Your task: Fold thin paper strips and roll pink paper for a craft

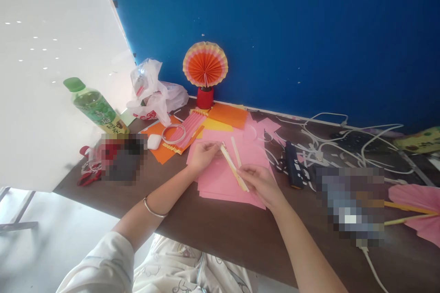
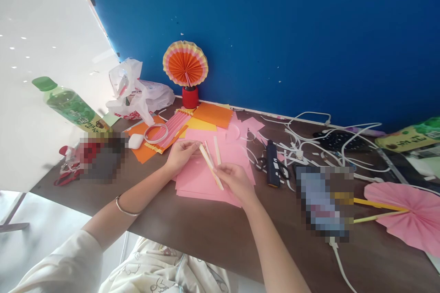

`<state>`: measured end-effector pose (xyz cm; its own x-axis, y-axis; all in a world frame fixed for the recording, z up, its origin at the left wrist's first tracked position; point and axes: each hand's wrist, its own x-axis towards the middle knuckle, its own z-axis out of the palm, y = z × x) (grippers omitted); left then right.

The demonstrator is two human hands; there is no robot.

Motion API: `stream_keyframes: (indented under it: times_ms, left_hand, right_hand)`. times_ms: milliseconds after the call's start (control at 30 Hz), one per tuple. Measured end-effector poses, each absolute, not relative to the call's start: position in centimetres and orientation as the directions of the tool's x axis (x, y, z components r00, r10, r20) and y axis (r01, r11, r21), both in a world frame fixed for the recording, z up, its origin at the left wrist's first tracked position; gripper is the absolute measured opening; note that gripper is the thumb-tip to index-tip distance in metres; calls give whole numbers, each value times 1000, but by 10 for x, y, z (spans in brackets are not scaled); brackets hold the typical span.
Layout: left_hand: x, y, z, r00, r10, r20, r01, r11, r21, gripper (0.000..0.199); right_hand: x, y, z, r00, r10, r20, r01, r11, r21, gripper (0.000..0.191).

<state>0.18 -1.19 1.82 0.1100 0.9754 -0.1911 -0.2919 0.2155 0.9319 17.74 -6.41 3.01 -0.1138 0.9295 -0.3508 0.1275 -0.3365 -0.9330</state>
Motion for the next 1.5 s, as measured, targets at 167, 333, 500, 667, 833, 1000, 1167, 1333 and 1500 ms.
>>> stream_keyframes:
  times_ms: [167, 333, 500, 667, 833, 1000, 1167, 1333, 1500]
  left_hand:
    - [2, -13, 17, 129, 980, -149, -354, 186, 917, 30]
    - [4, -19, 17, 315, 930, -191, -315, 292, 903, 41]
    - [6, -23, 14, 353, 922, -158, -291, 269, 918, 39]
    - [8, -22, 9, 338, 926, -166, -345, 286, 894, 39]
    - [10, -24, 12, 355, 911, -209, -370, 342, 863, 41]
    - [10, -29, 15, 391, 893, -224, -290, 350, 891, 40]
    - [12, -32, 14, 406, 894, -191, -316, 334, 888, 35]
    - [13, -32, 14, 417, 885, -208, -358, 370, 857, 37]
    - [13, -31, 11, 433, 880, -197, -381, 377, 845, 37]
  right_hand:
    - [177, -63, 30, -94, 934, -345, 185, -324, -928, 34]
    - [176, -63, 31, -81, 941, -328, 171, -311, -935, 35]
    - [175, -64, 33, -76, 947, -312, 190, -294, -937, 36]
    - [173, -65, 35, -66, 949, -307, 207, -288, -935, 34]
    - [172, -65, 35, -36, 957, -289, 218, -275, -936, 32]
    - [172, -65, 32, -61, 962, -265, 218, -246, -944, 28]
    - [174, -65, 27, -81, 965, -249, 209, -228, -951, 26]
    - [175, -65, 26, -76, 965, -251, 243, -227, -943, 30]
    - [175, -64, 26, -81, 966, -246, 252, -218, -943, 29]
